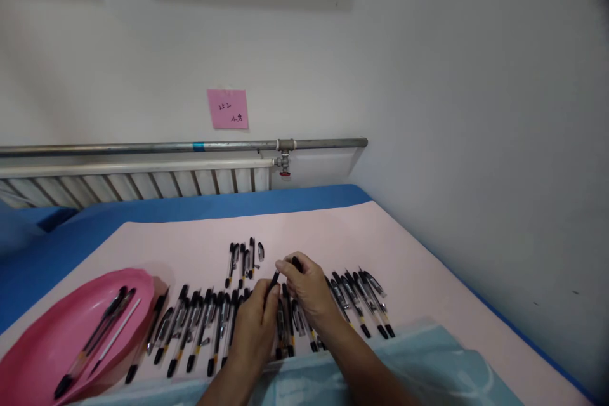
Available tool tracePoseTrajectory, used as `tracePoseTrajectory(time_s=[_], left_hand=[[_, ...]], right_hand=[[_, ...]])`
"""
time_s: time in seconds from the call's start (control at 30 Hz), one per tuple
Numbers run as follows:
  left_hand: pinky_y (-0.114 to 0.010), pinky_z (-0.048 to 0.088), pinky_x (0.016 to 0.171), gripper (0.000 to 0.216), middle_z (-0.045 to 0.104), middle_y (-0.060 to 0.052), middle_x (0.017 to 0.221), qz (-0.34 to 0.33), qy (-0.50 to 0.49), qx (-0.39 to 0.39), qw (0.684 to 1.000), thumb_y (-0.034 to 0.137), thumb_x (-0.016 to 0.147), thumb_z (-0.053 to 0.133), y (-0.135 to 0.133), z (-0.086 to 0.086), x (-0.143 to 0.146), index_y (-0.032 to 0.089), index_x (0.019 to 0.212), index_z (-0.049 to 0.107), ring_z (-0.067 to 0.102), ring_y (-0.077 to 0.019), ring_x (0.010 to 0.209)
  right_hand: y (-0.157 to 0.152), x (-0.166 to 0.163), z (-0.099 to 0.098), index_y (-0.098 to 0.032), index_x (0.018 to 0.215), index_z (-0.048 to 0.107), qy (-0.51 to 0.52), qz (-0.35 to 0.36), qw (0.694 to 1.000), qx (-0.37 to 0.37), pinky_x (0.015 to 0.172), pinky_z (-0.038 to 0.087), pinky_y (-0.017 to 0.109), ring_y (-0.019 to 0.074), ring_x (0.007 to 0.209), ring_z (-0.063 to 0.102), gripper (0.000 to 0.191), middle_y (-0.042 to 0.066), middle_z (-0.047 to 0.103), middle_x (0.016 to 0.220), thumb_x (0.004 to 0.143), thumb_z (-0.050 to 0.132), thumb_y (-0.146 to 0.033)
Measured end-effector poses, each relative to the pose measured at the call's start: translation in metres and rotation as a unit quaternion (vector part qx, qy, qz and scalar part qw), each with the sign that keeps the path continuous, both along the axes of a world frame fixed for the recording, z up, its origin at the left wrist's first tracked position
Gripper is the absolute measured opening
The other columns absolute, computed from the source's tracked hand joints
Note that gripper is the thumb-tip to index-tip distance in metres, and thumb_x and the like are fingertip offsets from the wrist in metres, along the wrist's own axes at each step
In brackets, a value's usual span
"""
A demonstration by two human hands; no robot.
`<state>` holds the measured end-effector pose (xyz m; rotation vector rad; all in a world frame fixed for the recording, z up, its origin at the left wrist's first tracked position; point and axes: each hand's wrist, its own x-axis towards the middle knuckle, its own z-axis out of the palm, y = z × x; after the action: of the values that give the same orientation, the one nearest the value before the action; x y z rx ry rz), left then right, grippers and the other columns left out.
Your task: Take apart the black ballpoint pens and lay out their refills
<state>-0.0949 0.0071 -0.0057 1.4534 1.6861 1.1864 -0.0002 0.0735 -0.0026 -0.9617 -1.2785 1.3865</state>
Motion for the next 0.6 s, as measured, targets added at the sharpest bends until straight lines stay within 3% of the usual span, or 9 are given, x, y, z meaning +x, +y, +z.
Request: tracePoseTrajectory(time_s=[0.2,0.33,0.5,0.6], left_hand=[[-0.023,0.036,0.058,0.022,0.055,0.001,0.067,0.014,0.010,0.019,1.000,0.036,0.084,0.036,-0.002,0.000,0.002,0.020,0.082,0.052,0.052,-0.0139,0.059],[-0.022,0.031,0.053,0.024,0.045,0.004,0.058,0.008,-0.007,-0.008,1.000,0.038,0.084,0.037,0.000,-0.003,0.001,0.020,0.076,0.050,0.043,-0.0118,0.052],[-0.021,0.031,0.052,0.029,0.041,0.004,0.058,-0.014,-0.099,-0.031,0.995,0.043,0.082,0.038,0.003,-0.008,0.000,0.019,0.068,0.047,0.039,-0.0111,0.054],[-0.021,0.030,0.051,0.030,0.040,0.005,0.057,-0.009,-0.108,-0.026,0.994,0.044,0.080,0.041,0.003,-0.010,0.001,0.019,0.066,0.046,0.037,-0.0110,0.054]], right_hand=[[-0.002,0.000,-0.002,-0.019,0.061,0.053,-0.013,-0.006,1.000,0.008,0.048,0.032,0.022,0.0097,0.048,0.040,0.019,-0.007,0.041,0.046,0.065,0.062,-0.035],[-0.002,-0.001,-0.003,-0.018,0.063,0.054,0.005,0.016,1.000,-0.023,0.046,0.031,0.021,0.0082,0.045,0.036,0.016,-0.007,0.039,0.047,0.066,0.060,-0.032],[-0.002,0.000,0.002,-0.017,0.072,0.056,0.075,0.070,0.991,-0.086,0.041,0.027,0.020,0.0060,0.042,0.031,0.019,-0.007,0.041,0.052,0.067,0.061,-0.034],[-0.004,-0.001,0.004,-0.017,0.072,0.056,0.045,0.030,0.997,-0.061,0.042,0.029,0.020,0.0064,0.044,0.033,0.021,-0.007,0.042,0.053,0.067,0.062,-0.036]])
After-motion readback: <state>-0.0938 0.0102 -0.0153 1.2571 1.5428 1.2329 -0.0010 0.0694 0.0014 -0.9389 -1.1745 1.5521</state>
